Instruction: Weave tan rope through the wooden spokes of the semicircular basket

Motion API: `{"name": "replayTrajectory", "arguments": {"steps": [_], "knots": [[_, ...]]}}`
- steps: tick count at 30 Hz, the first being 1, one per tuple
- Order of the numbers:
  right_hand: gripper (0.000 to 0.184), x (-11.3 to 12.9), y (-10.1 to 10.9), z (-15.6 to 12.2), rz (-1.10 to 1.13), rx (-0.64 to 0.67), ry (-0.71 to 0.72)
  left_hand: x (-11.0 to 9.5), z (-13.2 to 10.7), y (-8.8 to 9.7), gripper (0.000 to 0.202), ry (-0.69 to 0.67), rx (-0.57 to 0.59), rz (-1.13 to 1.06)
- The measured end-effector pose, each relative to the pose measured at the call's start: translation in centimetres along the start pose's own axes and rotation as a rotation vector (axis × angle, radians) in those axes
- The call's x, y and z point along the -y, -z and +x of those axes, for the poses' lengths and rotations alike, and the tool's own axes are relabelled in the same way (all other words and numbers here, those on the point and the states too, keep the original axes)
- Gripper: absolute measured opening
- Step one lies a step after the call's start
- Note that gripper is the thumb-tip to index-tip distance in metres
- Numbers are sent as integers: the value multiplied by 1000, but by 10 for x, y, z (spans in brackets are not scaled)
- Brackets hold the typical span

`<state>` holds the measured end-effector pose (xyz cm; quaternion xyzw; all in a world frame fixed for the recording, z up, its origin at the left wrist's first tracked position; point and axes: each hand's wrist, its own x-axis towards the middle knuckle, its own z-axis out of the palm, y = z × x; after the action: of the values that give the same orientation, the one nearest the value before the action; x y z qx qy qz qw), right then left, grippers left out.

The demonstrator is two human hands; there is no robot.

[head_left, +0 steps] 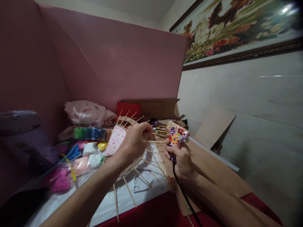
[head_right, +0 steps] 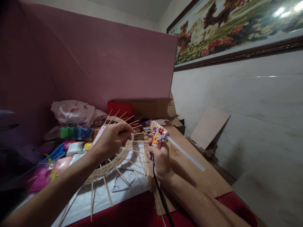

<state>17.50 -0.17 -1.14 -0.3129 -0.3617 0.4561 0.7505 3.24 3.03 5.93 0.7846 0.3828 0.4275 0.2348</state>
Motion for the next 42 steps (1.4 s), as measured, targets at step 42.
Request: {"name": "replayTrajectory", "arguments": {"steps": [42], "knots": [[10,-5,-2,-12,239,301,-236,-15,-28,-60,22,482,123,-1147]]}}
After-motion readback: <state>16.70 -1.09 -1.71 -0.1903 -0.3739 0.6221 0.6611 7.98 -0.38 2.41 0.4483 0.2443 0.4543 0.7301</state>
